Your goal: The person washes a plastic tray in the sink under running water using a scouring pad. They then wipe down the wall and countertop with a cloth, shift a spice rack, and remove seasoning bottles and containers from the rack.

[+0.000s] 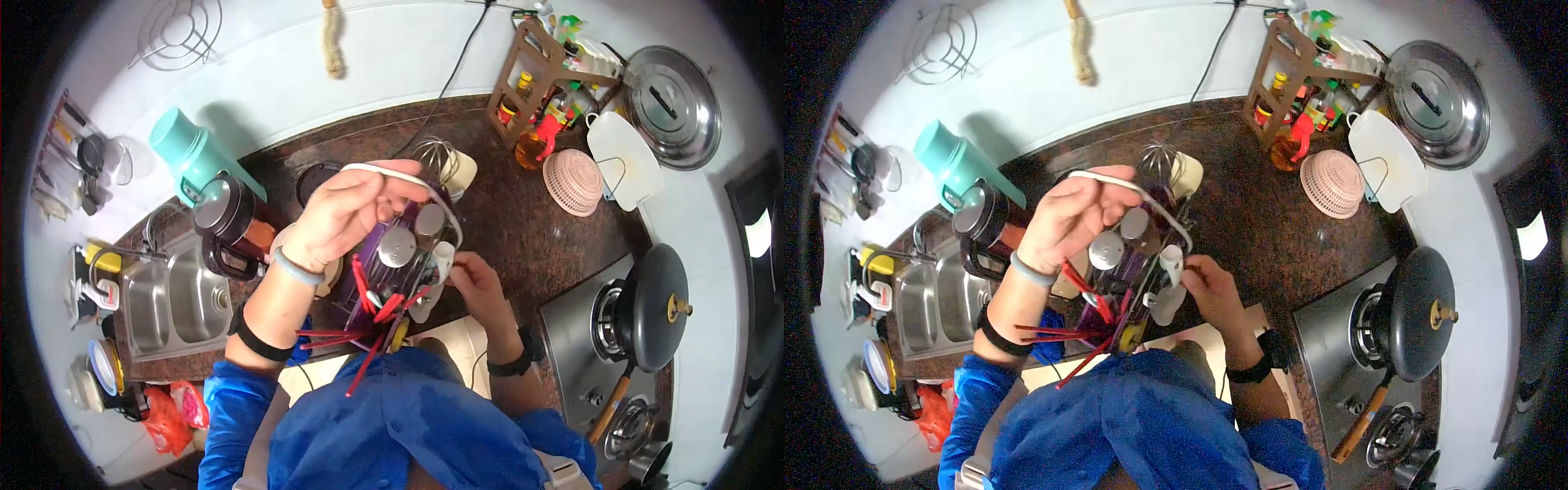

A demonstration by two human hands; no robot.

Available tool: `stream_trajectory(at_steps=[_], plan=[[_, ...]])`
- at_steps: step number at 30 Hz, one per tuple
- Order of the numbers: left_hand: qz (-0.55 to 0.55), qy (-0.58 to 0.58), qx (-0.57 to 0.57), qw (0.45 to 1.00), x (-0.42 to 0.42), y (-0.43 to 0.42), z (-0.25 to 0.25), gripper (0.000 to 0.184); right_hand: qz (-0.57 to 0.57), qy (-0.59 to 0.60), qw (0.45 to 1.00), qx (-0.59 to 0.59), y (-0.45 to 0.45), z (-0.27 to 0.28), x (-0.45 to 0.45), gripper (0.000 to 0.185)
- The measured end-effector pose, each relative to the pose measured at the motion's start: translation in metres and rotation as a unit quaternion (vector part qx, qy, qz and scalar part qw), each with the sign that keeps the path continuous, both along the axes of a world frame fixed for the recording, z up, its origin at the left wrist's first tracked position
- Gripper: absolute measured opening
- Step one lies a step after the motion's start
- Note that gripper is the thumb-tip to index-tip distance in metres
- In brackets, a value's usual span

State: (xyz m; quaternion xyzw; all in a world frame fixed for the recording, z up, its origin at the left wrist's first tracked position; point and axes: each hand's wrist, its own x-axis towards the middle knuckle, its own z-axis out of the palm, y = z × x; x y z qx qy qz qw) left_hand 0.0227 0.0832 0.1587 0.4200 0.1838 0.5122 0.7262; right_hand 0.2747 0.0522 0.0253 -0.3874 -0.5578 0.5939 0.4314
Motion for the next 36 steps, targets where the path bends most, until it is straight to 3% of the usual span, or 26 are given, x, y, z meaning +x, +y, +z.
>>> stream_trajectory(at_steps=[1, 3, 6, 10, 13, 17, 19, 21, 24, 27, 28, 30, 32, 33, 36], plan=[[0.01, -0.025, 0.003, 1.0, -0.002, -0.001, 0.0, 0.046, -0.003, 0.004, 1.0, 0.0, 0.0, 0.003, 0.004, 0.015], [0.056, -0.04, -0.006, 0.998, -0.005, -0.003, -0.002, 0.046, 0.035, -0.135, 0.987, 0.082, -0.001, 0.012, 0.014, 0.014], [0.052, -0.037, 0.001, 0.998, -0.006, -0.001, -0.006, 0.048, -0.049, -0.062, 0.988, 0.132, 0.01, 0.014, 0.007, 0.012], [0.045, -0.03, -0.015, 0.998, 0.002, -0.003, -0.005, 0.05, 0.002, -0.046, 0.982, 0.185, 0.029, 0.024, 0.001, 0.01], [0.059, -0.037, -0.004, 0.998, -0.004, -0.006, -0.004, 0.051, 0.024, -0.132, 0.965, 0.227, 0.039, 0.041, 0.019, 0.012], [0.081, -0.044, 0.012, 0.996, -0.012, -0.011, -0.013, 0.052, -0.02, -0.084, 0.985, 0.148, 0.05, 0.089, 0.04, 0.011], [0.108, -0.066, 0.016, 0.992, -0.011, -0.015, -0.015, 0.052, -0.061, -0.226, 0.936, 0.265, 0.068, 0.123, 0.036, 0.012], [0.136, -0.085, 0.011, 0.987, -0.013, -0.023, -0.014, 0.05, -0.11, -0.276, 0.872, 0.389, 0.09, 0.151, 0.032, 0.01], [0.163, -0.104, 0.014, 0.981, -0.02, -0.033, -0.019, 0.045, -0.097, -0.249, 0.793, 0.548, 0.108, 0.211, -0.001, 0.009], [0.225, -0.223, 0.031, 0.948, -0.029, -0.049, -0.029, 0.045, -0.035, -0.248, 0.732, 0.633, 0.132, 0.238, -0.042, 0.011], [0.248, -0.242, 0.044, 0.937, -0.034, -0.055, -0.034, 0.042, -0.039, -0.245, 0.732, 0.634, 0.139, 0.24, -0.055, 0.011], [0.3, -0.27, 0.057, 0.913, -0.041, -0.073, -0.037, 0.039, 0.11, -0.179, 0.724, 0.657, 0.149, 0.232, -0.081, 0.013], [0.331, -0.292, 0.066, 0.895, -0.057, -0.093, -0.055, 0.038, 0.196, -0.13, 0.773, 0.589, 0.142, 0.218, -0.092, 0.014], [0.297, -0.355, 0.097, 0.881, -0.065, -0.102, -0.061, 0.036, 0.207, -0.085, 0.78, 0.585, 0.136, 0.213, -0.092, 0.013], [0.383, -0.434, 0.101, 0.809, -0.084, -0.136, -0.087, 0.036, 0.192, -0.021, 0.824, 0.533, 0.119, 0.197, -0.057, 0.018]])
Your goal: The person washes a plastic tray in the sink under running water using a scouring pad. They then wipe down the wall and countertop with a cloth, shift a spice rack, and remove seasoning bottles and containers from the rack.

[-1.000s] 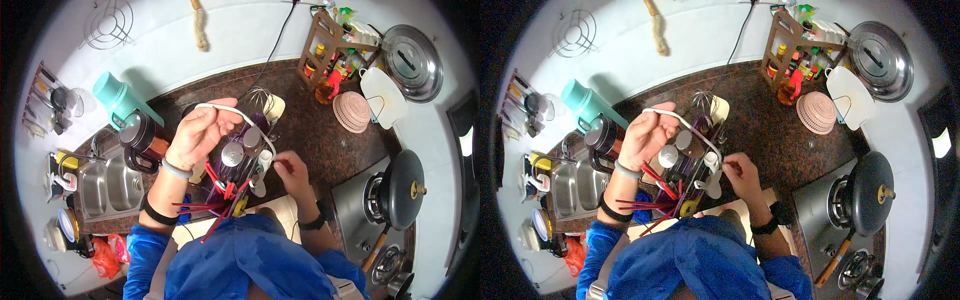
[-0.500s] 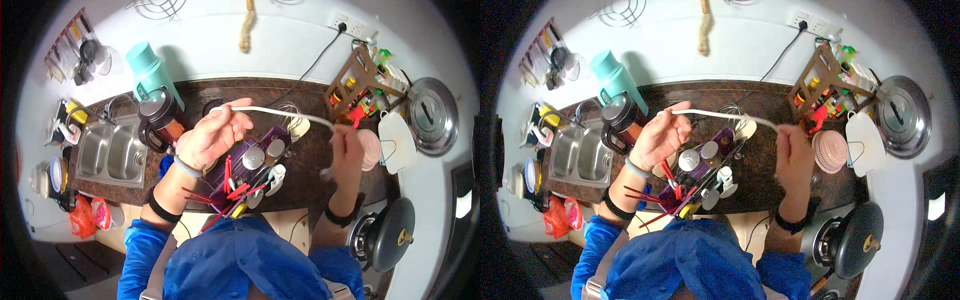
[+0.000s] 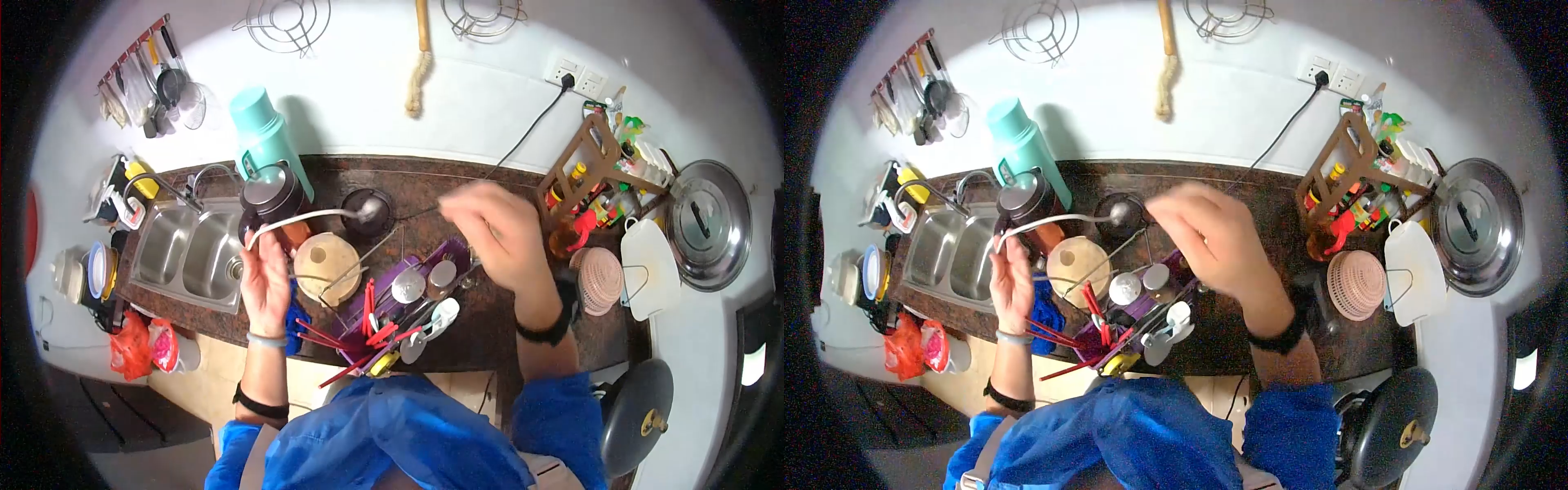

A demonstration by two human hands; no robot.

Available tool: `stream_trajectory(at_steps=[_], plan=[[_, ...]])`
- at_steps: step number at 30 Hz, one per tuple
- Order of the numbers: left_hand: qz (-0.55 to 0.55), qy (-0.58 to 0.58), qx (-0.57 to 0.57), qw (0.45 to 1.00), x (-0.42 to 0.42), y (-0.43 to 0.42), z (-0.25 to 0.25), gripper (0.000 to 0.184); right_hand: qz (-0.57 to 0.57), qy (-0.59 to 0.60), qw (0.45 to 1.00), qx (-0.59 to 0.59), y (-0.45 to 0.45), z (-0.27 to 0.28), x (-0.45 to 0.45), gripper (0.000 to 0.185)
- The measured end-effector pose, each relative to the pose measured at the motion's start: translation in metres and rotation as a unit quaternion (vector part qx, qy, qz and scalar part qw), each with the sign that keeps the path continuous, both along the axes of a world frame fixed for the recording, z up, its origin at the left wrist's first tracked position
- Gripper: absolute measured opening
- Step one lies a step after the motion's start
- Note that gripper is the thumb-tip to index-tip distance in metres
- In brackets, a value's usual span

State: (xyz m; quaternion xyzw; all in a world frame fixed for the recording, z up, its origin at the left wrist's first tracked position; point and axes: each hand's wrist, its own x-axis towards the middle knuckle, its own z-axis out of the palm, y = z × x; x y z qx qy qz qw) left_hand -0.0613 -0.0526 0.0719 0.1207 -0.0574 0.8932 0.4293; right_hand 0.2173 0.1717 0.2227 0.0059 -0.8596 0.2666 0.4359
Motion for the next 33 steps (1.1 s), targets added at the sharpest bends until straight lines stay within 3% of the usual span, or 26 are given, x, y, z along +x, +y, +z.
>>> stream_trajectory(at_steps=[4, 6, 10, 12, 14, 16, 21, 24, 26, 28, 29, 30, 31, 32, 33], plan=[[0.056, 0.028, -0.127, 0.99, 0.001, -0.033, -0.036, 0.04, 0.012, -0.038, 0.999, 0.024, -0.029, -0.014, 0.04, 0.039], [0.041, 0.052, -0.174, 0.983, -0.004, -0.048, -0.062, 0.04, -0.017, -0.063, 0.992, 0.104, -0.037, -0.016, 0.04, 0.043], [0.034, 0.043, -0.232, 0.971, -0.013, -0.065, -0.09, 0.04, -0.08, -0.073, 0.986, 0.129, -0.055, -0.026, 0.033, 0.041], [0.02, 0.025, -0.355, 0.934, -0.024, -0.073, -0.103, 0.043, -0.123, -0.055, 0.989, 0.068, -0.063, -0.033, 0.03, 0.038], [-0.017, 0.017, -0.406, 0.914, -0.025, -0.082, -0.104, 0.048, -0.131, -0.047, 0.99, 0.033, -0.071, -0.032, 0.027, 0.033], [-0.068, 0.023, -0.426, 0.902, -0.025, -0.091, -0.109, 0.052, -0.149, -0.058, 0.985, -0.058, -0.077, -0.034, 0.03, 0.027], [-0.139, 0.058, -0.452, 0.879, -0.023, -0.113, -0.123, 0.05, -0.168, 0.025, 0.977, -0.13, -0.088, -0.065, 0.046, 0.019], [-0.166, 0.085, -0.442, 0.877, -0.019, -0.127, -0.13, 0.043, -0.144, 0.205, 0.883, -0.398, -0.116, -0.104, 0.085, 0.017], [-0.199, 0.106, -0.445, 0.867, -0.011, -0.134, -0.133, 0.036, -0.207, 0.184, 0.839, -0.468, -0.131, -0.14, 0.11, 0.016], [-0.203, 0.18, -0.482, 0.833, 0.007, -0.137, -0.126, 0.033, -0.379, -0.106, 0.748, -0.534, -0.132, -0.206, 0.146, 0.021], [-0.193, 0.238, -0.499, 0.811, 0.02, -0.137, -0.118, 0.032, -0.444, -0.273, 0.768, -0.372, -0.144, -0.229, 0.152, 0.024], [-0.2, 0.284, -0.492, 0.798, 0.029, -0.136, -0.121, 0.038, -0.481, -0.426, 0.743, -0.188, -0.152, -0.25, 0.159, 0.028], [-0.157, 0.369, -0.47, 0.786, 0.044, -0.135, -0.12, 0.05, -0.453, -0.415, 0.729, -0.302, -0.152, -0.261, 0.159, 0.038], [-0.109, 0.451, -0.447, 0.765, 0.059, -0.132, -0.119, 0.064, -0.451, -0.417, 0.731, -0.299, -0.142, -0.269, 0.161, 0.038], [-0.05, 0.547, -0.407, 0.73, 0.074, -0.126, -0.108, 0.078, -0.447, -0.319, 0.794, -0.261, -0.134, -0.267, 0.15, 0.035]])
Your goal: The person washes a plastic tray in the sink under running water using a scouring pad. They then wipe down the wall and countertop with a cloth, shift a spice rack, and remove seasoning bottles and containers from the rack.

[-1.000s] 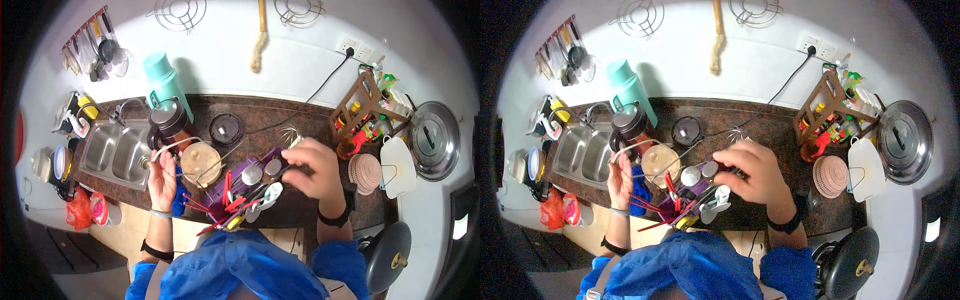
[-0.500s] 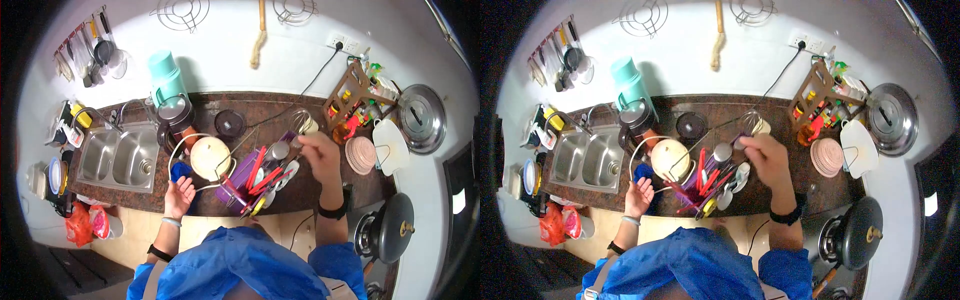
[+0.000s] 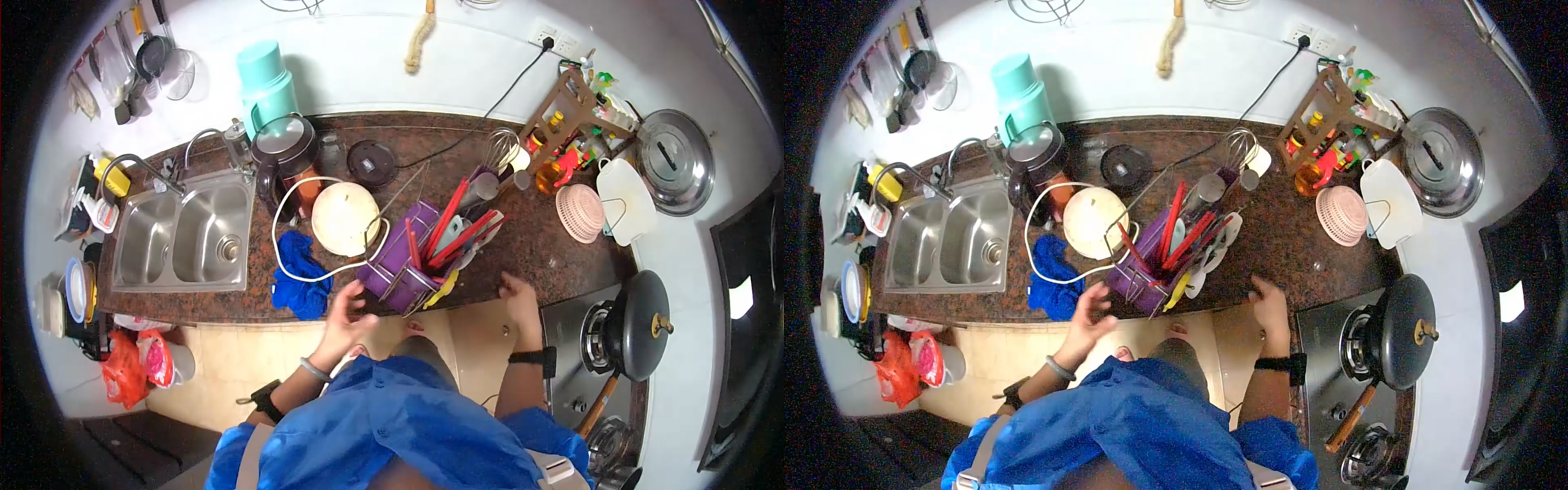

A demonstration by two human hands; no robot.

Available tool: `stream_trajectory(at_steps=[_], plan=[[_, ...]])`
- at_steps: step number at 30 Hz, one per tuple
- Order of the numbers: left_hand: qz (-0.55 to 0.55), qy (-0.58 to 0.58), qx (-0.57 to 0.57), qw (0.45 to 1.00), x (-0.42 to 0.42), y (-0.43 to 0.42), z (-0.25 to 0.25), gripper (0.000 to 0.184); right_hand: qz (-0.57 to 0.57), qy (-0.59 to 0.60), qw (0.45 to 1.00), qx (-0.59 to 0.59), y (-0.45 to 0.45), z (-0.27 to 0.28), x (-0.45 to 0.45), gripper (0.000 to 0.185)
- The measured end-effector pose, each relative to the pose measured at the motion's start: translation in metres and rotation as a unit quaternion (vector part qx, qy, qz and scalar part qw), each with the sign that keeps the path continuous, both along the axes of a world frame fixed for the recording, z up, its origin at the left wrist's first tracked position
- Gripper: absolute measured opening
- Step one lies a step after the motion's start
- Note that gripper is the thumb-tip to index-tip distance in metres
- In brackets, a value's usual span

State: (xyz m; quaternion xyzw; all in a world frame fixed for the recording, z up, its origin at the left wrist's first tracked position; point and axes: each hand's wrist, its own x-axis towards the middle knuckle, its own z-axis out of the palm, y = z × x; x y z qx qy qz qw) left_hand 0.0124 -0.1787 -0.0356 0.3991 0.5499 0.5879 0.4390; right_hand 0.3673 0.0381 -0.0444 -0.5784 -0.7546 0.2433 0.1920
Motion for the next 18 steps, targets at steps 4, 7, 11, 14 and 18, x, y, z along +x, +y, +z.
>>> stream_trajectory(at_steps=[4, 7, 11, 14, 18], plan=[[-0.027, 0.296, 0.031, 0.954, 0.045, 0.024, 0.044, 0.106, 0.015, 0.281, 0.959, 0.009, 0.069, 0.049, -0.052, 0.04], [0.04, 0.274, -0.024, 0.961, 0.069, 0.04, 0.037, 0.105, 0.056, 0.486, 0.868, -0.087, 0.116, 0.06, -0.093, 0.042], [0.053, 0.28, -0.012, 0.958, 0.075, 0.063, 0.028, 0.096, 0.138, 0.569, 0.78, -0.221, 0.16, 0.052, -0.095, 0.047], [0.058, 0.284, -0.008, 0.957, 0.072, 0.082, 0.033, 0.091, 0.289, 0.312, 0.905, -0.02, 0.198, 0.036, -0.074, 0.049], [0.008, 0.205, 0.025, 0.978, 0.053, 0.102, 0.025, 0.093, 0.188, 0.473, 0.84, -0.189, 0.207, 0.032, -0.055, 0.051]])
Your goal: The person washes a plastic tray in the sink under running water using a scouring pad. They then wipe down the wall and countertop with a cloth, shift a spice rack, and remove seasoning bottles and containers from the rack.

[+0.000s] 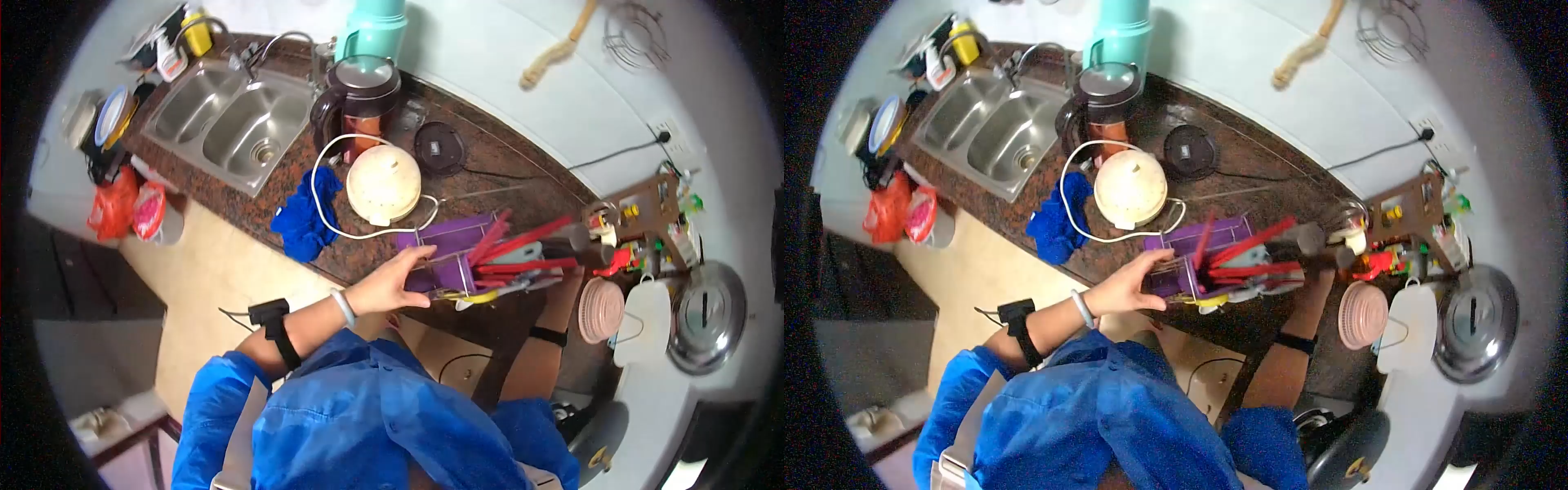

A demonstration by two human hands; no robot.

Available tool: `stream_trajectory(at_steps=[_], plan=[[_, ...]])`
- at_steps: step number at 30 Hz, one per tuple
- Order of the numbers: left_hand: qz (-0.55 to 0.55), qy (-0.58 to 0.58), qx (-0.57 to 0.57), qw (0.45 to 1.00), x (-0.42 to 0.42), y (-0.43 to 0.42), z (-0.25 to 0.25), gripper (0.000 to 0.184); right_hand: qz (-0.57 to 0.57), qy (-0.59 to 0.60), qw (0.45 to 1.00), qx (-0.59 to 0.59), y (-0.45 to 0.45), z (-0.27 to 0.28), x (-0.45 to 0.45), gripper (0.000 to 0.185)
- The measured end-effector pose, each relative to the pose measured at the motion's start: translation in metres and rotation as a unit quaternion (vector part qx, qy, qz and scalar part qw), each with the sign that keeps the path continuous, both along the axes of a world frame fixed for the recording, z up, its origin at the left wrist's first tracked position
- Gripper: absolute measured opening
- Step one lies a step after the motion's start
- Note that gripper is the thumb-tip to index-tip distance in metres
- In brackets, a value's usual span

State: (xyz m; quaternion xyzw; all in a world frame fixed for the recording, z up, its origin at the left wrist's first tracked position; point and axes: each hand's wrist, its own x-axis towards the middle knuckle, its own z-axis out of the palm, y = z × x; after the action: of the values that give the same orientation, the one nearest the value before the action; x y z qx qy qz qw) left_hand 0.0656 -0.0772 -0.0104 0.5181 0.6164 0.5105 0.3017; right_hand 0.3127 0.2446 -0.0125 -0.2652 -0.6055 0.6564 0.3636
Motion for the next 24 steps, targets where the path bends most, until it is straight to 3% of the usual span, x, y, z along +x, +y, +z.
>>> stream_trajectory(at_steps=[5, 9, 11, 13, 15, 18, 19, 22, 24], plan=[[0.073, 0.013, 0.0, 0.997, 0.007, 0.0, -0.047, 0.104, -0.033, 0.051, 0.995, -0.083, -0.001, 0.001, 0.024, 0.053], [0.077, 0.097, -0.044, 0.991, 0.027, -0.001, -0.083, 0.097, -0.059, 0.08, 0.99, -0.097, 0.003, 0.019, 0.036, 0.056], [0.095, 0.069, -0.039, 0.992, 0.031, 0.004, -0.083, 0.091, -0.08, 0.097, 0.987, -0.103, -0.002, 0.021, 0.047, 0.057], [0.158, -0.111, -0.009, 0.981, 0.035, 0.011, -0.086, 0.088, -0.096, 0.114, 0.983, -0.108, -0.007, 0.015, 0.056, 0.058], [0.165, -0.158, -0.021, 0.973, 0.031, 0.017, -0.087, 0.078, -0.114, 0.124, 0.979, -0.11, -0.015, 0.002, 0.058, 0.059], [0.234, -0.313, -0.055, 0.919, 0.018, 0.029, -0.091, 0.055, -0.13, 0.137, 0.975, -0.117, -0.02, -0.011, 0.059, 0.061], [0.233, -0.308, -0.057, 0.921, 0.011, 0.033, -0.09, 0.055, -0.134, 0.143, 0.973, -0.119, -0.021, -0.013, 0.061, 0.062], [0.143, -0.281, -0.219, 0.923, -0.009, 0.046, -0.088, 0.036, -0.145, 0.158, 0.969, -0.125, -0.027, -0.013, 0.073, 0.064], [0.128, -0.306, -0.211, 0.92, -0.011, 0.055, -0.086, 0.032, -0.15, 0.164, 0.967, -0.123, -0.031, -0.009, 0.081, 0.065]])
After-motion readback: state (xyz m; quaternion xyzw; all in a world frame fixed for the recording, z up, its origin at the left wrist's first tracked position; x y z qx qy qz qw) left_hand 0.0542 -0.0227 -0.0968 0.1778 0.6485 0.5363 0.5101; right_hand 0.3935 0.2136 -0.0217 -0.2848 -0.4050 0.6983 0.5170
